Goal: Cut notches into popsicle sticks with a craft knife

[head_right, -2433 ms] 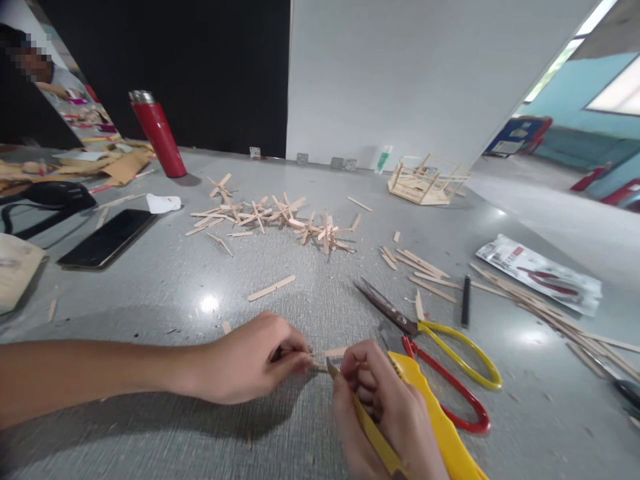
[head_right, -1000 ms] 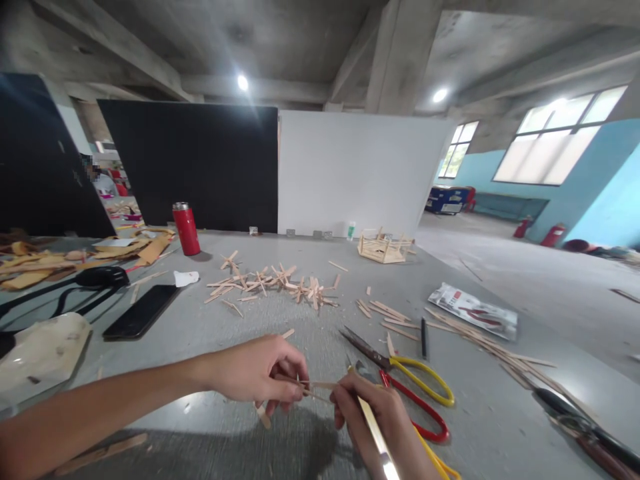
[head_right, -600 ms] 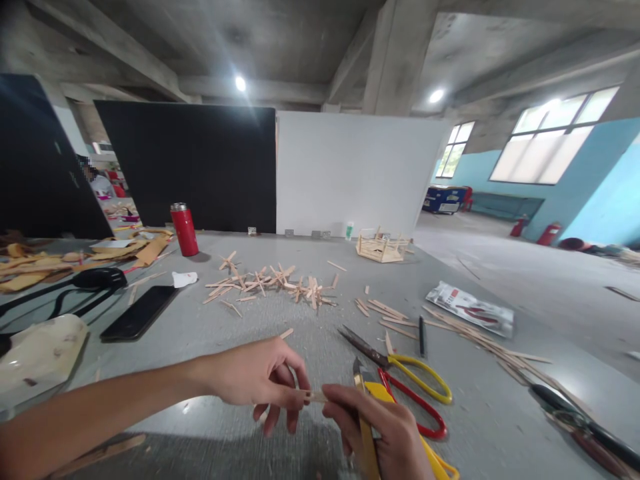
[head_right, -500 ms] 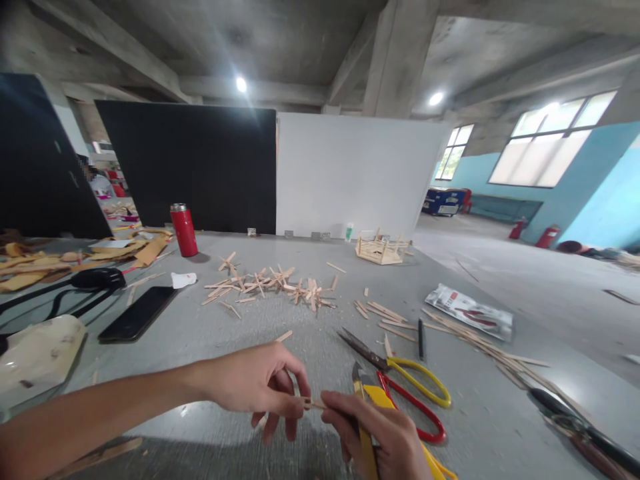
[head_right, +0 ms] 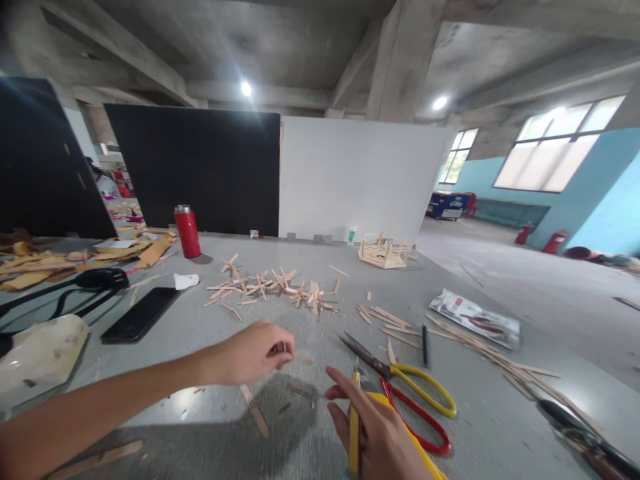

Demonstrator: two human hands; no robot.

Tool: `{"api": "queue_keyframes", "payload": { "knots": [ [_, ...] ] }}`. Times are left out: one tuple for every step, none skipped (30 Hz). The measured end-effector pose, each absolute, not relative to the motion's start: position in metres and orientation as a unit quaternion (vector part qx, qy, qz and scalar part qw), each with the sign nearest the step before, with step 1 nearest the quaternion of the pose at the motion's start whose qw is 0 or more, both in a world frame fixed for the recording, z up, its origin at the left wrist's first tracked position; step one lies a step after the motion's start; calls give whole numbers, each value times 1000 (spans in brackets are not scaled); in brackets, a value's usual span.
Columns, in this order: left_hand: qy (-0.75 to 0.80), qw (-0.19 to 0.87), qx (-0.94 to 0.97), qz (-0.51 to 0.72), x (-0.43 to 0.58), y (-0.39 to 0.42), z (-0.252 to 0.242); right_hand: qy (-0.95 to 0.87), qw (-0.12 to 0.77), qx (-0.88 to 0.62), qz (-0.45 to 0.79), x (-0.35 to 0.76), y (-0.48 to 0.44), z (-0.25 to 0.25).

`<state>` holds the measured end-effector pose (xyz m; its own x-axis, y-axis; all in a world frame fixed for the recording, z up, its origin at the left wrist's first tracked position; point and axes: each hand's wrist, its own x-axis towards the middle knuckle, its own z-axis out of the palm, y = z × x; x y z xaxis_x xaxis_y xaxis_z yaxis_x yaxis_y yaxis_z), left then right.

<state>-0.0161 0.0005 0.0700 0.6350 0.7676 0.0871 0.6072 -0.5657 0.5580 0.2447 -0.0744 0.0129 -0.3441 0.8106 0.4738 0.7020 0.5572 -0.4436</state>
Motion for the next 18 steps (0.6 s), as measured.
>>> {"api": "queue_keyframes", "payload": {
  "knots": [
    [413,218,870,161,-21,7,70,-813,314,-482,88,246,-71,12],
    [428,193,869,154,-27,13,70,-812,296,-493,93,247,-69,11],
    [442,172,869,143,-32,18,70,-812,281,-501,100,248,-67,10],
    [452,158,868,129,-37,23,70,-812,271,-506,104,249,-66,10],
    [456,151,870,110,-40,27,70,-811,266,-509,107,249,-65,10],
    [453,151,874,89,-43,29,69,-811,263,-512,108,250,-65,10],
    [440,157,881,67,-44,31,69,-810,259,-515,108,250,-65,10],
    [417,168,892,45,-44,31,69,-809,256,-517,108,251,-64,10],
    [384,181,905,22,-43,30,68,-809,254,-519,107,251,-64,9],
    [350,192,917,-1,-41,30,67,-810,252,-519,106,252,-63,9],
    [320,202,925,-21,-39,29,65,-813,250,-516,105,253,-61,9],
    [302,207,930,-39,-37,28,63,-816,247,-512,104,255,-60,9],
    [296,210,931,-50,-35,29,60,-820,244,-508,102,257,-59,9],
    [304,211,928,-51,-34,30,57,-824,240,-504,100,259,-57,10],
    [323,209,922,-36,-35,34,53,-828,234,-500,98,261,-57,10],
    [344,207,916,-11,-36,39,50,-832,228,-497,96,263,-57,11],
    [369,201,907,27,-39,45,46,-836,223,-493,94,264,-57,12],
    [394,189,896,78,-42,51,43,-840,220,-488,92,266,-58,13]
  ]
}}
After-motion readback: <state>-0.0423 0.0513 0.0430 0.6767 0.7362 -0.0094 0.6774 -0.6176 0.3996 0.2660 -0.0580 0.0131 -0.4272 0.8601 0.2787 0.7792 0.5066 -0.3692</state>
